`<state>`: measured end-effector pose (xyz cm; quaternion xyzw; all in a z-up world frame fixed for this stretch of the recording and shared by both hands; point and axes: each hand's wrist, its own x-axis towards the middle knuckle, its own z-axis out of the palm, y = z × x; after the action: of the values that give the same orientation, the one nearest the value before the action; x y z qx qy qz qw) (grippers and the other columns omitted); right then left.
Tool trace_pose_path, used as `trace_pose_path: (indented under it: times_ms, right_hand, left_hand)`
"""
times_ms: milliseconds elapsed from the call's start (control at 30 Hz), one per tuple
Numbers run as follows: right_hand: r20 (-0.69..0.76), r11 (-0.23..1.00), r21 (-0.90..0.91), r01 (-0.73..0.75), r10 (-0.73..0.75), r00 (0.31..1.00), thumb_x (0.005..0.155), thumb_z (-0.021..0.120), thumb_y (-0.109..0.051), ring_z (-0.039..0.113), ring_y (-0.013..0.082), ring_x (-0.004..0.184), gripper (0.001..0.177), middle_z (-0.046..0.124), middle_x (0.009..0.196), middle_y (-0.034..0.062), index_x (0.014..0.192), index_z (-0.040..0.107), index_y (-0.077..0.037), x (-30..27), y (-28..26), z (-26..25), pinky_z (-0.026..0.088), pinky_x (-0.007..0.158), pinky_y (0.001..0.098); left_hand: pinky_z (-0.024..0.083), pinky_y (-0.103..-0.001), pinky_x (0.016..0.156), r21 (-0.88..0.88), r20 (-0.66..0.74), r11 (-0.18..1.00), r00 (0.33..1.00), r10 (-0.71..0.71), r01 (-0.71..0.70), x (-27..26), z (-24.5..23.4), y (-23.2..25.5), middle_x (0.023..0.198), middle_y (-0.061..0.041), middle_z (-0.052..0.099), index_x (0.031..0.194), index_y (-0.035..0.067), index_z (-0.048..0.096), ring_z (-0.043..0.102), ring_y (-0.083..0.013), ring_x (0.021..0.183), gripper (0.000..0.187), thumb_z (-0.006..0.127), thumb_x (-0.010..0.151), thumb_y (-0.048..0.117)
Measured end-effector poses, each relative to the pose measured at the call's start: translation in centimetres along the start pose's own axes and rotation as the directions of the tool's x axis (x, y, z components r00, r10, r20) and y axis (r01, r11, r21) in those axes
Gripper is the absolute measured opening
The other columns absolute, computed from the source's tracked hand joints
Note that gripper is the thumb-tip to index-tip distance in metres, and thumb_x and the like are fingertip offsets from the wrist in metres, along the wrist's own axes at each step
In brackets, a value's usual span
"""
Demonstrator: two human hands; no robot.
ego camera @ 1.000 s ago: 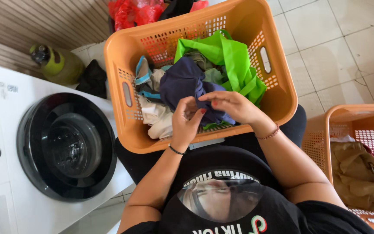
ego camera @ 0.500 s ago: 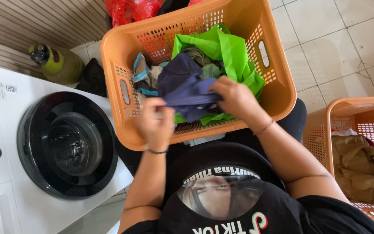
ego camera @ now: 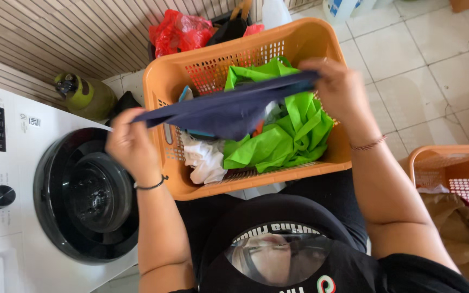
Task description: The person sorts various items of clothing from an orange basket, unfolding a dark blue shirt and an orange garment to look at them before placing them back.
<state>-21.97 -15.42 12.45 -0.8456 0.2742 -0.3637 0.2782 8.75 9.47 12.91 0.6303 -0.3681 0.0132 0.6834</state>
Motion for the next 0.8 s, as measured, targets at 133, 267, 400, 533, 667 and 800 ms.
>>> trace_pose_path:
  times_ms: [133,267,400,533,667,800]
  right_hand:
    - [-0.195,0.985,0.085,0.147,-0.129,0.972,0.086,0.054,0.019,0.075,0.0262,0.103,0.048,0.075,0.113,0.0125,0.122,0.072,-0.008,-1.0,-2.7,-2.0,0.059,0.090,0.0316]
    - [0.216,0.990,-0.095,0.103,-0.080,0.973,0.079,0.059,0.007,0.074,0.0310,0.091,0.042,0.077,0.103,0.0128,0.113,0.075,-0.010,-4.8,-1.6,-1.4,0.057,0.079,0.0384]
    - [0.627,0.917,-0.390,-0.088,0.334,0.703,0.084,0.065,-0.014,0.074,0.0314,0.082,0.032,0.078,0.092,0.0095,0.109,0.079,-0.026,-9.7,1.6,-0.4,0.058,0.076,0.0440]
    - [0.735,0.931,-0.297,-0.211,0.364,0.571,0.083,0.066,-0.015,0.076,0.0299,0.082,0.034,0.079,0.087,0.0097,0.112,0.077,-0.027,-11.1,2.8,-0.3,0.059,0.078,0.0427]
    - [0.536,0.843,-0.516,-0.153,0.457,0.710,0.088,0.063,-0.014,0.074,0.0325,0.082,0.037,0.076,0.088,0.0144,0.119,0.077,-0.030,-8.9,1.1,0.3,0.058,0.078,0.0422]
    - [-0.001,0.992,-0.115,-0.052,0.052,0.999,0.091,0.050,0.005,0.073,0.0316,0.099,0.044,0.075,0.110,0.0153,0.123,0.073,-0.016,-7.2,-1.1,-0.9,0.059,0.085,0.0383]
  left_hand:
    - [0.050,-0.026,0.074,0.238,-0.191,0.927,0.922,0.338,-0.290,-1.3,-1.0,4.1,0.101,-0.008,0.072,0.108,0.004,0.072,0.065,-0.0109,0.083,0.023,0.056,0.093,-0.002]
    - [0.054,-0.034,0.070,0.406,0.439,0.884,0.898,0.033,-0.230,-3.4,-2.4,3.9,0.086,-0.014,0.072,0.098,0.008,0.076,0.071,-0.0262,0.077,0.018,0.064,0.085,0.005]
    - [0.055,-0.038,0.068,0.726,0.579,0.684,0.602,-0.550,-0.073,-5.9,-4.3,-0.9,0.083,-0.011,0.076,0.096,0.017,0.080,0.073,-0.0296,0.076,0.017,0.069,0.084,0.018]
    - [0.057,-0.036,0.069,0.713,0.619,0.701,0.447,-0.645,0.024,-7.8,-5.5,-3.3,0.084,-0.012,0.076,0.100,0.017,0.079,0.075,-0.0275,0.075,0.021,0.068,0.082,0.019]
    - [0.054,-0.038,0.067,0.616,0.566,0.786,0.721,-0.400,-0.047,-6.8,-3.3,-1.9,0.090,-0.014,0.076,0.103,0.013,0.080,0.073,-0.0306,0.077,0.021,0.068,0.085,0.014]
    - [0.054,-0.033,0.074,0.222,0.296,0.972,0.955,0.003,-0.071,-5.6,-1.7,2.2,0.097,-0.012,0.074,0.105,0.006,0.072,0.072,-0.0255,0.081,0.018,0.063,0.090,0.001]
